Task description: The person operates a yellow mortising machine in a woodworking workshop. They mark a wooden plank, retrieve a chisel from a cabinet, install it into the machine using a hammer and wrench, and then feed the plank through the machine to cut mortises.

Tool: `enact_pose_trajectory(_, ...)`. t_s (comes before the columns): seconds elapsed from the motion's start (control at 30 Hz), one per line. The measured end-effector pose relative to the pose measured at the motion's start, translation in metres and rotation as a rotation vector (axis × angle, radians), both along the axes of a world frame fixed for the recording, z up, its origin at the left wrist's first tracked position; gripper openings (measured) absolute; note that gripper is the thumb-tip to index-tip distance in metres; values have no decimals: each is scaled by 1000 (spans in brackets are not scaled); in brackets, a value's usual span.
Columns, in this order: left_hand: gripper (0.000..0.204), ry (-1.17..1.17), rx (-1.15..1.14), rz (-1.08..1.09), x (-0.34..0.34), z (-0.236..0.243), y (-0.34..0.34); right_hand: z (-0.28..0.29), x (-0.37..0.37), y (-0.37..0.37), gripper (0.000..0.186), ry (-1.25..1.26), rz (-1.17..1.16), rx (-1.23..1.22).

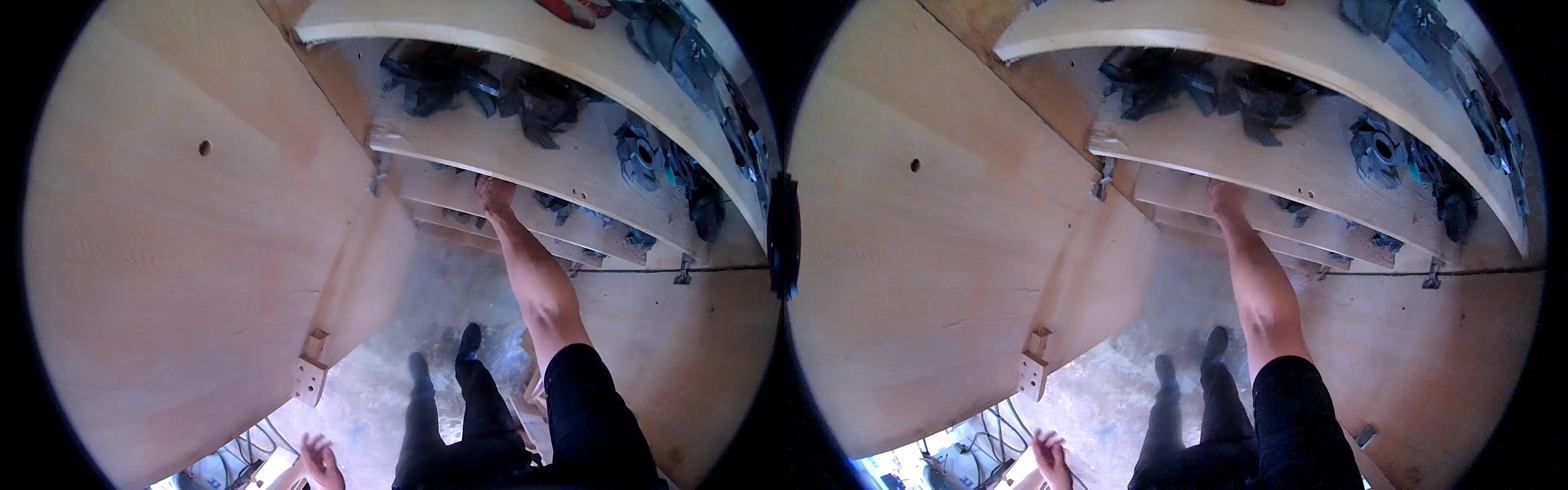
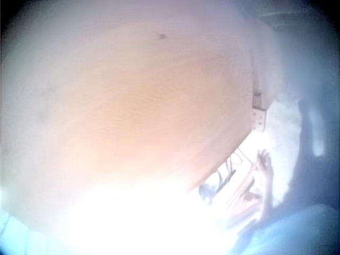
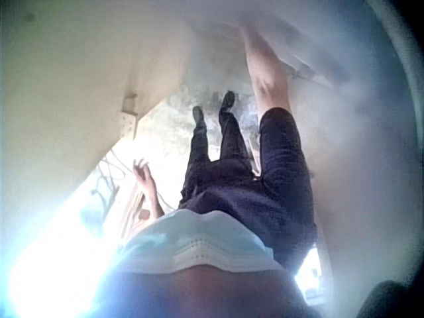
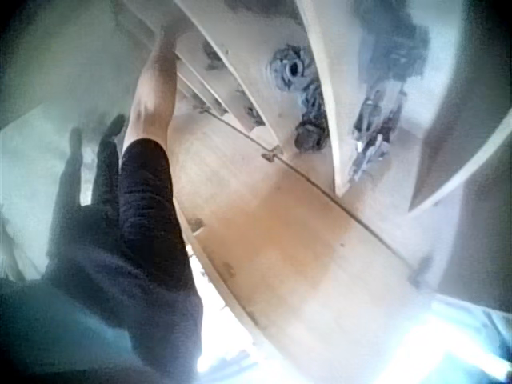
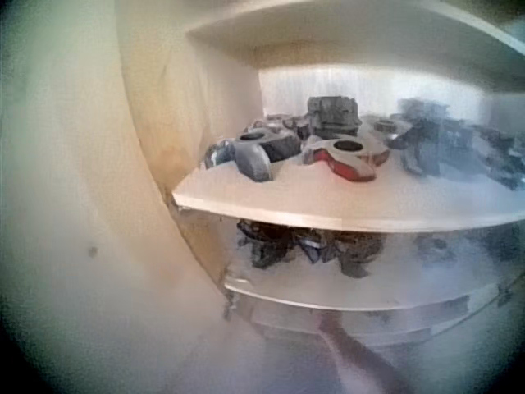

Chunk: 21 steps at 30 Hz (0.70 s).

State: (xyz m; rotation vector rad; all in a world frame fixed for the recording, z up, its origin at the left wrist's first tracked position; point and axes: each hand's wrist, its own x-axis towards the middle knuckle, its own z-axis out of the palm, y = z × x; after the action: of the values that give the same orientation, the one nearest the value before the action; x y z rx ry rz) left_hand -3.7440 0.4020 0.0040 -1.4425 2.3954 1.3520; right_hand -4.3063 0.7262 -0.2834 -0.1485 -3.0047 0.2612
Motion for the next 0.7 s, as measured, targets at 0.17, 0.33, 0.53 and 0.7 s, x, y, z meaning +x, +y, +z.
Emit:
enact_pose_trajectory(0.17,72,505,-492,-180,-96,50,-15,-3,41,20,23,42,-99,-146)
enact_pose_trajectory(0.33,79,639,35,51,-132,63,-30,119,246,-14,31,-318,42,-471)
enact_pose_trajectory(0.53,64,706,236,-123,-129,98,15,151,545,10,40,-402,-217,-708)
enact_pose_trajectory(0.7,59,533,715,-932,-89,23,18,211,818,3,39,-252,-1280,-1270)
